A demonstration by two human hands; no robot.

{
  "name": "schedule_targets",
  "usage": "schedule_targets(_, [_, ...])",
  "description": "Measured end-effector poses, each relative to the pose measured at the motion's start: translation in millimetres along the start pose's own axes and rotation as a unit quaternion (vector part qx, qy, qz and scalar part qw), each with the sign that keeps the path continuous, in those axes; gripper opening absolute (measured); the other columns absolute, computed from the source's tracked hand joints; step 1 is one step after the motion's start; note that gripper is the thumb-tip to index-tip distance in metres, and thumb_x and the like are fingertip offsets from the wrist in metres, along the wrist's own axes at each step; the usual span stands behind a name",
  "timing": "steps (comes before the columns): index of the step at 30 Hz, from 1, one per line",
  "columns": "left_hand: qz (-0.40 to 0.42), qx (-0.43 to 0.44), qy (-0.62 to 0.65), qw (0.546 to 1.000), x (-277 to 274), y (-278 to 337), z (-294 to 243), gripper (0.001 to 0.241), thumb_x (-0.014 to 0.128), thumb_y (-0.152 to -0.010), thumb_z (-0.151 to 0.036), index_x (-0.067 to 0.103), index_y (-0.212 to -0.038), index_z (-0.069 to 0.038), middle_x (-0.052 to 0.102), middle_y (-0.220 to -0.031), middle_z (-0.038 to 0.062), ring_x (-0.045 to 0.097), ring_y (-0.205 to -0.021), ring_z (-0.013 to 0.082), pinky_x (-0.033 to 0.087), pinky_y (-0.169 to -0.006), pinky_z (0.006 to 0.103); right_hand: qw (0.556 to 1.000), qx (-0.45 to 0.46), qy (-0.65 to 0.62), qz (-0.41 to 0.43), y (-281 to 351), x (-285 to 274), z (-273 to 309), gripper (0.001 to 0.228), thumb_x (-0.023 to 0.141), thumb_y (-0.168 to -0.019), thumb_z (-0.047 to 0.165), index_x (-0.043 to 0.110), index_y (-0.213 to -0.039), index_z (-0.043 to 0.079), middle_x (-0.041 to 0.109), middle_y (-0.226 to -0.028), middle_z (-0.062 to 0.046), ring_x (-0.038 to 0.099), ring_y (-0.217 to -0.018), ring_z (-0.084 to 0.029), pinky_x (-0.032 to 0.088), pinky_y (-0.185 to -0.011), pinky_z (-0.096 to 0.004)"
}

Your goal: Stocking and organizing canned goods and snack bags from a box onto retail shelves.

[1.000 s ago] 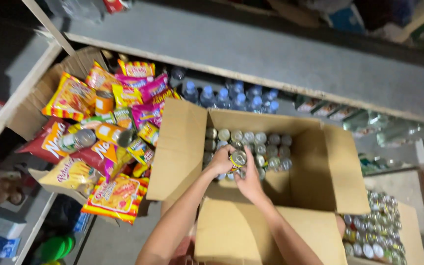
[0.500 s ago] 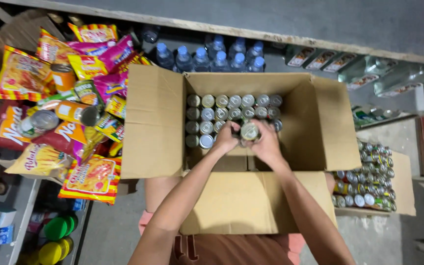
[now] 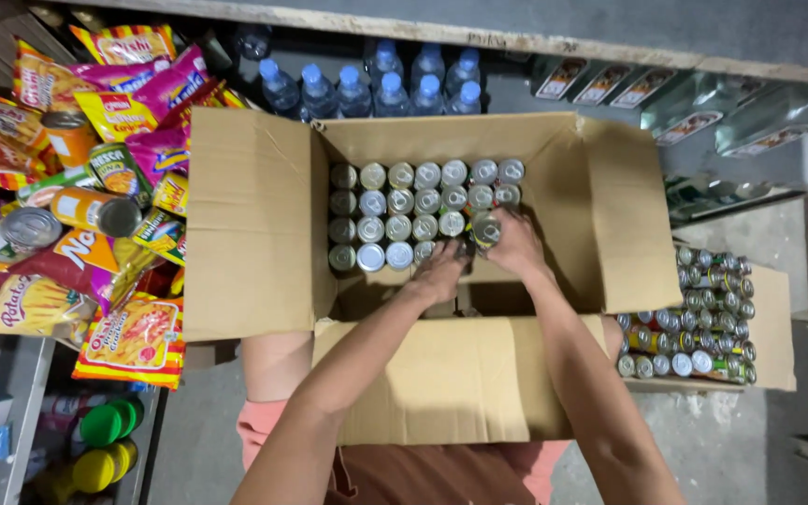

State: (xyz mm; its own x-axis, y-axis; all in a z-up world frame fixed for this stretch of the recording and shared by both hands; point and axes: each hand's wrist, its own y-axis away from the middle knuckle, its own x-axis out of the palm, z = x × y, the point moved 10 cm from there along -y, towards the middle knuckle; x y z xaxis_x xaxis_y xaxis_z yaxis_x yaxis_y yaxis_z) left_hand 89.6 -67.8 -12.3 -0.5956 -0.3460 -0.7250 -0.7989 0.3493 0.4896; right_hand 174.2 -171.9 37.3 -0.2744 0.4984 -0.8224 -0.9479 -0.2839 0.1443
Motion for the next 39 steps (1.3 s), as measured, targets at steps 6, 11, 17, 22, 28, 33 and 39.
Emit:
schedule_targets(6, [0.035,-0.036,0.004,0.999,32,-23,24,0.039,0.041,-0.108,-0.015,0.057,-0.143,-0.024,0.018,-0.170,0.005,0.018,-0.156,0.0312,0.027,-0.125,0.0484,0.990,0.104,0.015,0.096,-9,29,-25,0.063,0.076,-0.068,0.004,0.065,-0.128,0.017,0.069,-0.124,-0.018,0.065,-0.117,-0.037,0.052,-0.102,-0.046])
schedule_targets(11, [0.019,-0.010,-0.048,0.999,40,-29,30,0.046,0.045,-0.102,-0.015,0.052,-0.146,-0.024,0.015,-0.170,0.005,0.014,-0.157,0.0288,0.026,-0.124,0.0502,0.988,0.104,0.054,0.102,-19,52,-39,0.070,0.082,-0.066,0.005,0.057,-0.131,0.005,0.061,-0.129,-0.028,0.061,-0.118,-0.043,0.052,-0.099,-0.046])
schedule_targets(17, [0.018,-0.007,-0.034,0.999,37,-24,27,0.056,0.046,-0.099,-0.009,0.046,-0.152,-0.025,0.013,-0.171,0.004,0.013,-0.157,0.0282,0.025,-0.123,0.0532,0.982,0.120,0.052,0.138,-16,73,-58,0.077,0.090,-0.066,0.014,0.054,-0.132,-0.001,0.065,-0.127,-0.028,0.063,-0.121,-0.041,0.052,-0.103,-0.044])
schedule_targets(22, [0.031,-0.014,-0.017,0.999,33,-16,22,0.057,0.044,-0.100,-0.007,0.042,-0.155,-0.023,0.011,-0.172,0.005,0.012,-0.158,0.0288,0.023,-0.124,0.0537,0.976,0.130,0.078,0.155,-10,74,-53,0.085,0.095,-0.065,0.015,0.049,-0.134,-0.002,0.062,-0.131,-0.027,0.061,-0.123,-0.041,0.051,-0.105,-0.043])
schedule_targets(28, [0.034,-0.018,0.003,0.999,31,-12,21,0.056,0.043,-0.102,-0.010,0.037,-0.156,-0.025,0.008,-0.171,0.003,0.009,-0.158,0.0277,0.018,-0.126,0.0524,0.982,0.075,0.097,0.142,-12,86,-60,0.085,0.092,-0.063,-0.002,0.046,-0.135,-0.001,0.049,-0.145,-0.027,0.051,-0.132,-0.042,0.046,-0.110,-0.043])
schedule_targets(33, [0.029,-0.016,-0.006,0.999,32,-13,21,0.073,0.049,-0.092,0.006,0.035,-0.159,-0.021,0.006,-0.173,0.005,0.007,-0.159,0.0278,0.021,-0.125,0.0538,0.987,0.084,0.074,0.114,-15,94,-78,0.085,0.093,-0.062,-0.002,0.045,-0.133,-0.002,0.051,-0.142,-0.027,0.052,-0.131,-0.043,0.046,-0.109,-0.045])
schedule_targets(39, [0.051,-0.024,-0.007,0.998,32,-11,21,0.086,0.055,-0.084,0.013,0.031,-0.160,-0.020,0.002,-0.173,0.005,0.005,-0.159,0.0280,0.019,-0.126,0.0533,0.981,0.162,-0.030,0.103,-11,101,-107,0.083,0.097,-0.058,0.006,0.053,-0.128,0.000,0.064,-0.131,-0.021,0.061,-0.123,-0.032,0.050,-0.106,-0.039])
